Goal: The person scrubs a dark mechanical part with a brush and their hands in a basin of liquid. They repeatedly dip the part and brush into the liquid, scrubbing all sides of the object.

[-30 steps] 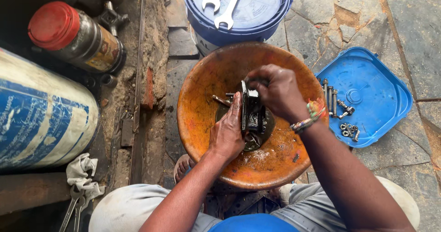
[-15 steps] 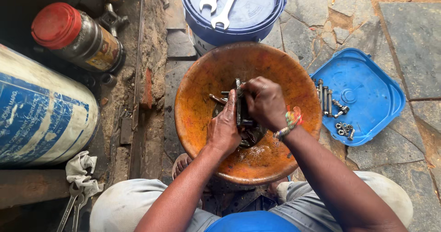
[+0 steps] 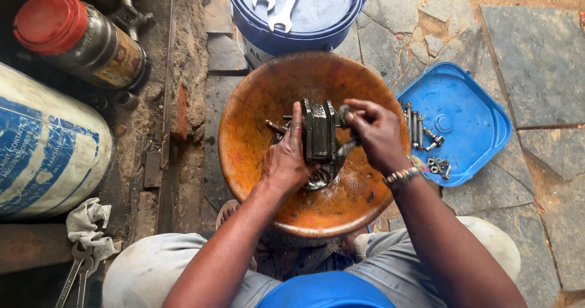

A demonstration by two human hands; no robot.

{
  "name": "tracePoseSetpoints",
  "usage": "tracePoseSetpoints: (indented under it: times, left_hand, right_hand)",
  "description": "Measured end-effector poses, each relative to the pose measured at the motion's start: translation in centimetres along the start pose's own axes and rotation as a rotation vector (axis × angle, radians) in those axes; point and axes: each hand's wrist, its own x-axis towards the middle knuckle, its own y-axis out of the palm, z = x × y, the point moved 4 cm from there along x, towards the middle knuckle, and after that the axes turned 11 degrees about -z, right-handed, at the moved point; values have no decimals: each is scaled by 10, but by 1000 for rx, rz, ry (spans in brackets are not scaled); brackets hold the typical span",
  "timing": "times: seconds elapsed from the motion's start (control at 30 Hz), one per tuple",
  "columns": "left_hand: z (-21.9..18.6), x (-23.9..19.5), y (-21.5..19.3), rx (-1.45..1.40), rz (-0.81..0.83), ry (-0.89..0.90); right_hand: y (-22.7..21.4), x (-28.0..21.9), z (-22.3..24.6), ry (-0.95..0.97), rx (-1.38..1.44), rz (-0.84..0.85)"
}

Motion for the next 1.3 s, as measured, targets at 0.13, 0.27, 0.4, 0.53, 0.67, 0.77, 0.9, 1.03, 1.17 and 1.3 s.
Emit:
tracePoseSetpoints:
  times: [0.13, 0.27, 0.4, 0.53, 0.67, 0.77, 0.9, 1.03, 1.17, 1.3]
  left_hand:
    - [-5, 8, -4, 64, -40, 91]
    - [-4, 5, 3, 36, -54, 96]
    - [-8, 6, 2, 48, -28, 64]
    - [-4, 6, -3, 39, -47, 99]
    - [3, 3, 7, 39, -31, 69]
    - [0, 7, 7, 38, -78, 107]
    - [-2, 3, 11, 61, -61, 96]
    - [1, 7, 9, 103, 97, -46]
    - [1, 3, 9, 98, -56, 97]
    - [2, 8, 11, 99, -30, 71]
  right_hand:
    - [19, 38, -3, -121, -290, 9]
    - [46, 83, -13, -301, -700, 40]
    - [57, 98, -9, -505, -778, -76]
    - [47, 42, 0, -599, -639, -236]
    - [32, -31, 4, -535, -502, -188]
    - [36, -16, 23, -597, -645, -209]
    - [52, 58, 10, -655, -810, -129]
    - [55, 93, -12, -466, -766, -30]
    - [37, 20, -7, -634, -674, -266]
    - [33, -52, 2, -534, -663, -266]
